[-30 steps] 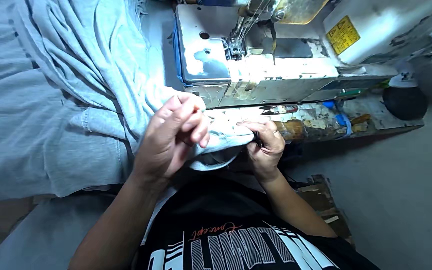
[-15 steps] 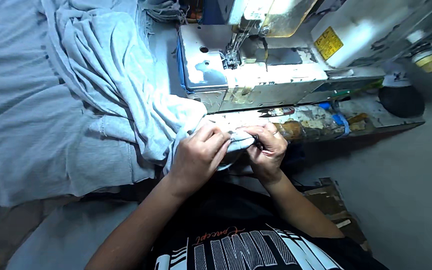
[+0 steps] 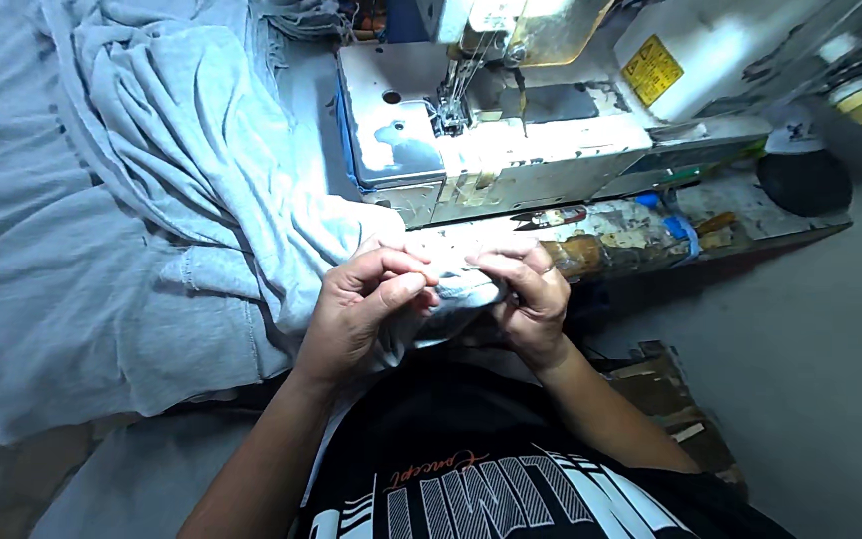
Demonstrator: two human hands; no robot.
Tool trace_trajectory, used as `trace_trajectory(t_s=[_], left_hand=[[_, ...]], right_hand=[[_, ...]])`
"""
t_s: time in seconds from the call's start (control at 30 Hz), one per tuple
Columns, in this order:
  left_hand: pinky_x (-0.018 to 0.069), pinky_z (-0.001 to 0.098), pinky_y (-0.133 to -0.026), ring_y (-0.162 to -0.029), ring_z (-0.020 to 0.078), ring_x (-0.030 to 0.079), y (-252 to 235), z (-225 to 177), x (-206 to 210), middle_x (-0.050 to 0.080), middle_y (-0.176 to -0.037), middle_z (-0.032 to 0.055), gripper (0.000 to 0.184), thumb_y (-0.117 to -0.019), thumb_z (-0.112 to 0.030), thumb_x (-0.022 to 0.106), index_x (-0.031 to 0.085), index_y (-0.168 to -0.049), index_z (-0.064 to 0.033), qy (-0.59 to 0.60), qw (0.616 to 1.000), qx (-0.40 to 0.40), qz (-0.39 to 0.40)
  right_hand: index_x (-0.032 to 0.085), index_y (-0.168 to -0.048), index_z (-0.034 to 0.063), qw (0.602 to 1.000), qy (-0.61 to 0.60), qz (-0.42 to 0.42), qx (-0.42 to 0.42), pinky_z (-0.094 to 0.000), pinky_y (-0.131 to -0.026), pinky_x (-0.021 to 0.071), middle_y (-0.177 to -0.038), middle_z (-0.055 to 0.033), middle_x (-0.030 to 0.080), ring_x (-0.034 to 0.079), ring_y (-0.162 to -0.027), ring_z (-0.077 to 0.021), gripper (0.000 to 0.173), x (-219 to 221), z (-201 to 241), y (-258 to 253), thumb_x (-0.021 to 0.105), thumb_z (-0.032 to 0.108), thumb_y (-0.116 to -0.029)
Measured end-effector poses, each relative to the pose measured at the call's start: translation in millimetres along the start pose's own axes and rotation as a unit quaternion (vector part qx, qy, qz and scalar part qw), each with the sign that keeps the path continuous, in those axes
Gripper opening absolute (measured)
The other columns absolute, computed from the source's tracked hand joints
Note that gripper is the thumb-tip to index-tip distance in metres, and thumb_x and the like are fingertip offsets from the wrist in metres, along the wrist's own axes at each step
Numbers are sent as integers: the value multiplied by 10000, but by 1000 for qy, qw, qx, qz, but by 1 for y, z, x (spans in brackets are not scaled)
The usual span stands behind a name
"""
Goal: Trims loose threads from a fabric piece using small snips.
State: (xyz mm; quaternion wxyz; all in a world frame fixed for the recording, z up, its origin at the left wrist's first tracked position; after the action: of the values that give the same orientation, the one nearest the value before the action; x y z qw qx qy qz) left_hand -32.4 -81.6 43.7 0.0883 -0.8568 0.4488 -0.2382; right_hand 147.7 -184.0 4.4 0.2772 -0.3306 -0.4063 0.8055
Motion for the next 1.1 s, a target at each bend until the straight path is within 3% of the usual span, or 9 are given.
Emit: trace_trajectory(t_s=[0.23,0.33,0.4,0.5,0.6,0.67,0.87,1.0,1.1], left_hand=[[622,302,-810,-841,131,741,12,-4,24,741,-887,31,177,-1041,-203,579,703,-974,-97,130,982,-62,119],[578,194,-746,-788,20,669,17,9,33,694,-861,-8,170,-1043,-87,524,663,-961,-33,-142,988,17,54],[474,138,-660,-718,4,549,13,24,29,612,-827,20,178,-1015,-72,529,675,-964,17,-335,937,103,6],[446,131,-625,-690,18,515,4,35,17,600,-842,48,154,-983,-120,639,662,-1008,30,-404,901,156,-21],[499,183,-741,-803,81,578,0,36,15,636,-930,93,395,-875,-228,802,645,-1121,37,-455,874,171,0],[461,186,-715,-787,104,543,-2,35,15,570,-873,82,296,-875,-162,750,713,-1099,28,-480,860,172,-3],[500,154,-851,-953,34,609,-2,19,5,659,-982,44,177,-927,-19,597,767,-964,13,-414,908,53,17],[530,145,-671,-754,-11,625,-6,8,-1,690,-888,-33,140,-979,-69,602,721,-910,-46,-309,947,-73,48],[536,159,-661,-746,10,632,-7,13,2,701,-910,-16,130,-993,-81,618,734,-957,-36,-300,951,-75,29]], right_hand=[[785,-982,12,996,59,7,60,-178,-793,536,-918,-106,719,674,-876,-79,155,-2,0,-3,674,25,-875],[795,-992,19,992,44,37,111,-179,-794,532,-938,-99,719,666,-879,-72,192,-2,2,-7,676,-10,-844],[777,-1065,6,989,-3,53,140,-181,-886,535,-1052,-100,704,660,-986,-71,246,-6,5,-12,665,-39,-850],[708,-1131,8,972,-132,91,173,-144,-838,531,-1135,-26,706,637,-954,-1,309,-19,7,-19,652,-59,-834],[748,-1047,30,926,-254,144,239,-149,-728,563,-979,29,739,662,-814,11,212,-27,2,-24,668,-49,-867],[756,-973,51,908,-284,143,273,-156,-715,567,-892,49,738,666,-775,16,97,-26,-2,-26,666,31,-943],[626,-818,142,878,-304,45,368,-143,-606,490,-689,101,607,572,-624,36,201,1,-5,-26,594,111,-1014],[634,-822,112,906,-249,40,341,-129,-608,463,-701,91,593,555,-638,46,195,9,-10,-25,603,120,-1015],[712,-1103,41,940,-189,29,284,-152,-716,484,-976,21,660,580,-808,6,169,2,-12,-19,679,145,-973]])
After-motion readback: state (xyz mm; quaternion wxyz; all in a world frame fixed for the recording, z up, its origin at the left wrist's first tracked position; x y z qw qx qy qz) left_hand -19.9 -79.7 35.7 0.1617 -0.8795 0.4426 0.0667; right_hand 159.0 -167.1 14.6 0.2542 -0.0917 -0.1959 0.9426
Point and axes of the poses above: each hand's wrist, its own y-axis away from the middle knuckle, its own x-axis out of the palm, z = x × y, the point moved 2 cm from there along -y, towards the middle knuckle
